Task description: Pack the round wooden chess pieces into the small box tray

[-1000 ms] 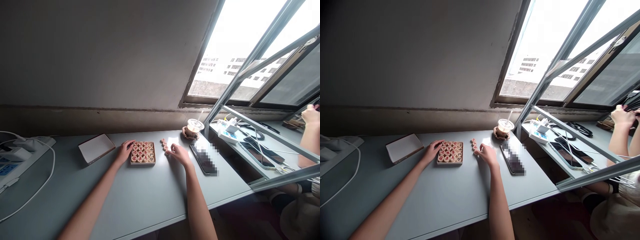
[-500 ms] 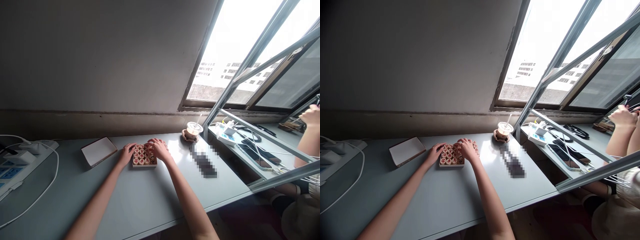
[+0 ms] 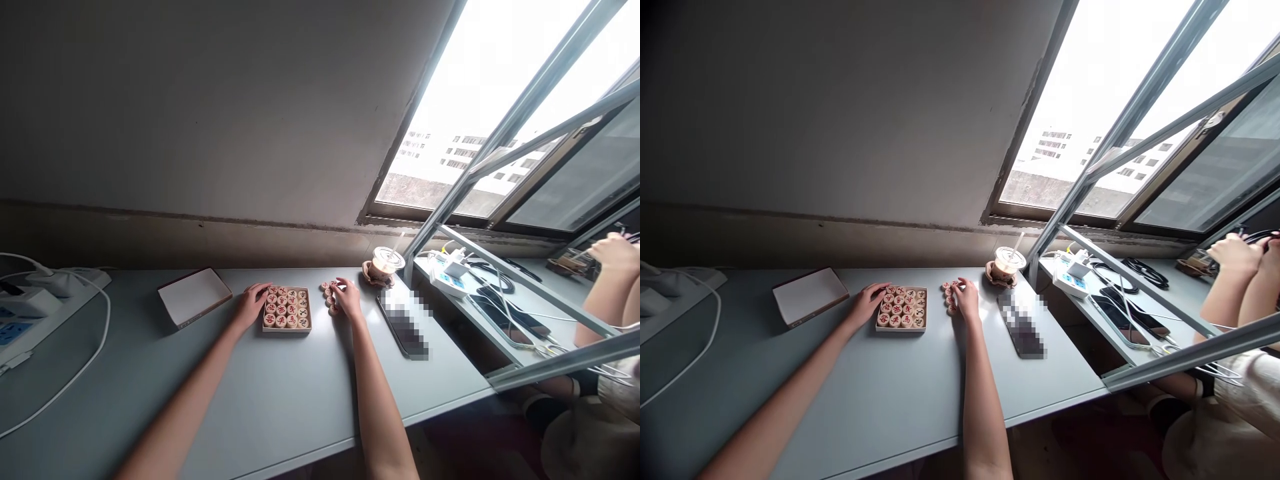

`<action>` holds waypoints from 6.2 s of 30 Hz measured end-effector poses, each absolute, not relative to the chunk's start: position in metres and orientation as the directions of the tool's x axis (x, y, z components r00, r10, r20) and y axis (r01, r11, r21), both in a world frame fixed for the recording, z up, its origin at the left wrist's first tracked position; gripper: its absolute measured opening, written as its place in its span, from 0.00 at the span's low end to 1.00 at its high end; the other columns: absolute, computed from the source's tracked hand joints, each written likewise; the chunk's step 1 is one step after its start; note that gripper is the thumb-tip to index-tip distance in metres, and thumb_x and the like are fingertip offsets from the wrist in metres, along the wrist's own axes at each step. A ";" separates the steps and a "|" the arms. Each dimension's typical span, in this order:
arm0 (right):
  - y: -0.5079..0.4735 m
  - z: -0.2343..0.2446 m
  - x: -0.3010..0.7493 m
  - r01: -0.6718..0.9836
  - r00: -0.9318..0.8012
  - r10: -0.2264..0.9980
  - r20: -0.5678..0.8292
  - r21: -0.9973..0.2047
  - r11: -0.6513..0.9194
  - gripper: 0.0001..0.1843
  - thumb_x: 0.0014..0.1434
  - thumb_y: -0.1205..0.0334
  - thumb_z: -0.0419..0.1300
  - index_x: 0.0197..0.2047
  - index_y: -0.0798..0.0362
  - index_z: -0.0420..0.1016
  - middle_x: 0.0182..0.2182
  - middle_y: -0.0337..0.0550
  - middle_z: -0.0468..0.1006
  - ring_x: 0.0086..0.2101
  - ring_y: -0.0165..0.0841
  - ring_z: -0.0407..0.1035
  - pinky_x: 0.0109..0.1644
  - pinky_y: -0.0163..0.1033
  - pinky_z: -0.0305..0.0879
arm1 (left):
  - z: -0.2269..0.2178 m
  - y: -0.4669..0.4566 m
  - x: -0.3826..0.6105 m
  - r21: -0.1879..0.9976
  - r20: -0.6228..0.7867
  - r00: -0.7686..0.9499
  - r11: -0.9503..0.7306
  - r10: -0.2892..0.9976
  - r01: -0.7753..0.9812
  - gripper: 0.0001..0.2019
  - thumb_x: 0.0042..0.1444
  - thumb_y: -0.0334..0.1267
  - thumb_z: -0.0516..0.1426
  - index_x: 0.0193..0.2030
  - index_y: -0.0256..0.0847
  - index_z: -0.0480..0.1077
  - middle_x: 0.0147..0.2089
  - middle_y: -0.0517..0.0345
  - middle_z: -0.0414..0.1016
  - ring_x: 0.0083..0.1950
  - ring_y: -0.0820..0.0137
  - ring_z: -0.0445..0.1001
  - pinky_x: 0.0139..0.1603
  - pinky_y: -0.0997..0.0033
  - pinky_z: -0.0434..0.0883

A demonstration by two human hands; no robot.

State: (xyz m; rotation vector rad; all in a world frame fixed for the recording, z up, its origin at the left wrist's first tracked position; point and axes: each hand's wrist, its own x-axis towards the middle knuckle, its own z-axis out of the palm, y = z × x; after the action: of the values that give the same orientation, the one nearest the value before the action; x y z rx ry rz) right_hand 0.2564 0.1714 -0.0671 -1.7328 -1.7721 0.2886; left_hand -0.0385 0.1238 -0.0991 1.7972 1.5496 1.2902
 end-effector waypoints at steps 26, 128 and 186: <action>0.123 -0.033 0.192 0.790 -0.426 0.847 0.319 -0.324 0.520 0.09 0.61 0.55 0.58 0.42 0.48 0.74 0.42 0.43 0.75 0.44 0.38 0.65 0.50 0.43 0.55 | -0.093 0.120 -0.037 0.807 0.336 -0.058 -0.256 0.940 0.532 0.16 0.58 0.37 0.49 0.49 0.39 0.71 0.51 0.49 0.74 0.53 0.63 0.70 0.57 0.58 0.66; 0.122 -0.025 0.277 0.876 -0.006 1.000 0.031 -0.482 0.020 0.07 0.56 0.58 0.57 0.32 0.53 0.71 0.34 0.45 0.77 0.37 0.36 0.71 0.39 0.38 0.63 | -0.096 0.120 -0.037 0.790 0.365 -0.061 -0.275 0.929 0.548 0.16 0.59 0.38 0.49 0.48 0.40 0.72 0.50 0.50 0.75 0.53 0.62 0.71 0.57 0.58 0.67; 0.141 -0.043 0.151 0.704 -0.599 0.738 0.311 -0.234 0.671 0.14 0.62 0.65 0.56 0.50 0.45 0.73 0.47 0.42 0.77 0.49 0.37 0.67 0.63 0.50 0.46 | -0.095 0.122 -0.037 0.773 0.373 -0.056 -0.277 0.926 0.570 0.15 0.57 0.36 0.49 0.47 0.42 0.73 0.50 0.52 0.76 0.52 0.64 0.72 0.57 0.60 0.67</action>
State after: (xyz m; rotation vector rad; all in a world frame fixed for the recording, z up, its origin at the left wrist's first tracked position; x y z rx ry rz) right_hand 0.1513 0.1415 -0.0428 -1.1316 -2.5052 0.1220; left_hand -0.0366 0.1224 -0.0947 1.8441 1.5917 1.2683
